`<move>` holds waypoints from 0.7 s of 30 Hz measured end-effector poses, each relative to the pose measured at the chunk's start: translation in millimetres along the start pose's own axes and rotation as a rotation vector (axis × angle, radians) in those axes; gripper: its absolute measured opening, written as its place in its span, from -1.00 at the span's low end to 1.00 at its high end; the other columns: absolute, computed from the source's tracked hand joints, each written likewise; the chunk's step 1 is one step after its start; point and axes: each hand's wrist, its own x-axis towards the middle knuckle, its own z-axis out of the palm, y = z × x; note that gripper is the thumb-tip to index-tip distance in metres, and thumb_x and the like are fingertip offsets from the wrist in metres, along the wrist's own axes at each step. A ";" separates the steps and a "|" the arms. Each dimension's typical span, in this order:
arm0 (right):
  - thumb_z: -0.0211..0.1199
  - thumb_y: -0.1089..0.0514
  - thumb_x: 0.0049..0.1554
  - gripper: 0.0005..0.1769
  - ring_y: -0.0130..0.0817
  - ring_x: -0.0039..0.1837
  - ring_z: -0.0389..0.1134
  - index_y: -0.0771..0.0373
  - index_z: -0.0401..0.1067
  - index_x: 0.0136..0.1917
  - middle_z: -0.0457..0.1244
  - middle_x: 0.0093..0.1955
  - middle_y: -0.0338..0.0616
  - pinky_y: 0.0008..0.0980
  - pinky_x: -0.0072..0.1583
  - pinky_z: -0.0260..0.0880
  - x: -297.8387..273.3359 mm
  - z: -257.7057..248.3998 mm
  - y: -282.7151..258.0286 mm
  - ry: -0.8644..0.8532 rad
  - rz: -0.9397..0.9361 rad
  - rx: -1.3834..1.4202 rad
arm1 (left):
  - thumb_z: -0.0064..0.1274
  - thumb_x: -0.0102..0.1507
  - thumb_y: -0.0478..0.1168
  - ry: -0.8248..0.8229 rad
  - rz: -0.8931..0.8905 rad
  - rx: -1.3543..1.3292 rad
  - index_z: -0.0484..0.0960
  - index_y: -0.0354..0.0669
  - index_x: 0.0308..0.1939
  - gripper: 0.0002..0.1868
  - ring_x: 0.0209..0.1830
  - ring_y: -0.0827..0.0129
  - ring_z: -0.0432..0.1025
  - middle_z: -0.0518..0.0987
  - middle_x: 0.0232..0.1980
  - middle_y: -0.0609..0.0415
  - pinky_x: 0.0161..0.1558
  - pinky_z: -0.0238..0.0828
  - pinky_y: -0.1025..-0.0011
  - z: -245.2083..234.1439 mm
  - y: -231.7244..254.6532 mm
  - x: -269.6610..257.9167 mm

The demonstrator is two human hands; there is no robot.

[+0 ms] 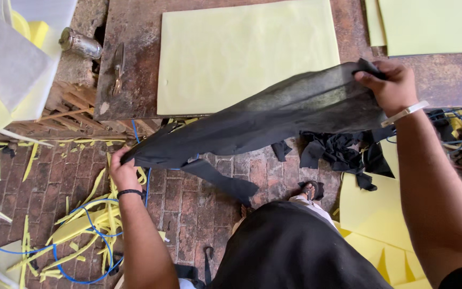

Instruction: The person lays a black fabric sheet on a wooden workbench, smooths it, and cuts it into a rectangular piece using shears. They then place the cut fabric aside, pick up a yellow foam sheet, spray it with a handheld spray gun, and repeat the fabric cutting process with another black sheet.

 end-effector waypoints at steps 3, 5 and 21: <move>0.45 0.26 0.27 -0.94 -0.56 -0.09 0.33 0.21 0.58 0.00 0.37 -0.12 -0.34 -0.49 0.01 0.33 -0.3 -5.1 12.8 0.080 0.009 0.175 | 0.01 0.18 -0.42 -0.336 -0.076 -0.307 0.64 -0.29 0.03 -0.67 -0.01 0.30 0.51 0.61 -0.01 0.00 0.09 0.50 0.46 8.8 12.7 1.1; 0.37 0.30 0.26 -0.93 -0.55 -0.06 0.39 0.19 0.58 0.02 0.40 -0.09 -0.35 -0.50 0.06 0.42 2.4 -11.3 20.7 0.084 0.072 0.354 | 0.19 0.07 -0.36 -0.300 -0.019 0.080 0.60 -0.21 0.04 -0.58 -0.02 0.34 0.47 0.58 -0.01 0.07 0.06 0.43 0.44 28.8 19.9 -0.3; 0.26 0.49 0.42 -0.81 -0.61 -0.06 0.22 0.25 0.51 0.03 0.33 -0.05 -0.34 -0.60 0.08 0.25 31.1 -51.2 107.2 0.104 -0.220 0.393 | 0.10 0.12 -0.34 -0.284 -0.012 -0.745 0.62 -0.26 -0.02 -0.67 0.12 0.09 0.55 0.65 0.04 -0.09 0.25 0.48 0.11 74.9 63.6 17.5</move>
